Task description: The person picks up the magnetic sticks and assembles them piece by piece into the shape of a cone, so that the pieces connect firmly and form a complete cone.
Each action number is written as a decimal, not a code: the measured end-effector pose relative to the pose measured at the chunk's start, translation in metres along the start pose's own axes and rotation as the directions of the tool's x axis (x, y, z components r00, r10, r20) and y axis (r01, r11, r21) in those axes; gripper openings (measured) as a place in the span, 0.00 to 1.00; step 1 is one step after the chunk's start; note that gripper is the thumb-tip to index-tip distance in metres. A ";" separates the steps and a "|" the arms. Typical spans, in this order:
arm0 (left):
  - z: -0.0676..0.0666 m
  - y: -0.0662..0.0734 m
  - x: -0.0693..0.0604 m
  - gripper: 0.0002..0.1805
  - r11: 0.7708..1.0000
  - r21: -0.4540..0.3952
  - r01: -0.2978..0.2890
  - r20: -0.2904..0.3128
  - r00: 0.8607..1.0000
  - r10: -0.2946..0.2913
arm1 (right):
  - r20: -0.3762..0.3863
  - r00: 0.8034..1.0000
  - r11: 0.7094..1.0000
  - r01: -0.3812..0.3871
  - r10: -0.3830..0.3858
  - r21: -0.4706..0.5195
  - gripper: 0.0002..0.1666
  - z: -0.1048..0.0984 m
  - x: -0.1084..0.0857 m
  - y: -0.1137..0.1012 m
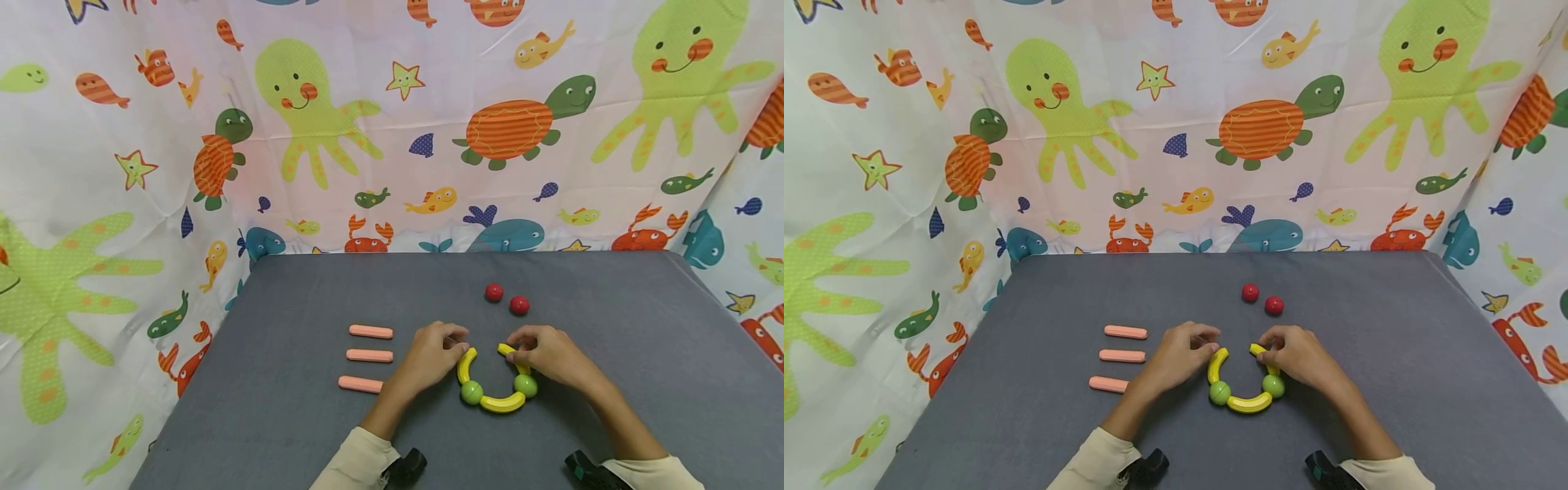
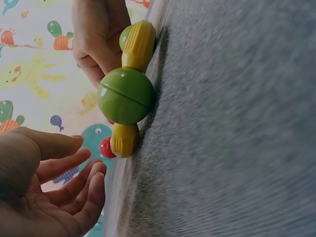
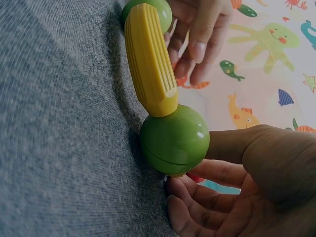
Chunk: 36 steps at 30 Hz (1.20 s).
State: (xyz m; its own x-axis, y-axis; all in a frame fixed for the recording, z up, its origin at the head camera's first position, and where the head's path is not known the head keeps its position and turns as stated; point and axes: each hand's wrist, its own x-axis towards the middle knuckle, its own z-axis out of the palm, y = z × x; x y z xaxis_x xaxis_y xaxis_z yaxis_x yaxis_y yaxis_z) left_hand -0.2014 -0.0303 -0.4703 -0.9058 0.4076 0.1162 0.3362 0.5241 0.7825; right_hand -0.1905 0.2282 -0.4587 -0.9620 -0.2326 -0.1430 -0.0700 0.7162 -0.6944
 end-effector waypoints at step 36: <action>0.017 0.006 0.125 0.25 0.986 0.160 0.038 0.057 0.997 -0.048 | 0.001 1.000 0.999 0.009 -0.009 0.031 0.16 0.000 -0.001 0.004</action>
State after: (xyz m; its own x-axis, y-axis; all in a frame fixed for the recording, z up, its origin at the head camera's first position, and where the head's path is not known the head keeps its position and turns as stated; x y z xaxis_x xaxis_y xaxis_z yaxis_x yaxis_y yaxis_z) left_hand -0.3080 0.0366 -0.4610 -0.9044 0.4243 0.0436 0.3385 0.6518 0.6786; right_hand -0.1902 0.2314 -0.4612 -0.9611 -0.2397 -0.1371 -0.0706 0.6934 -0.7171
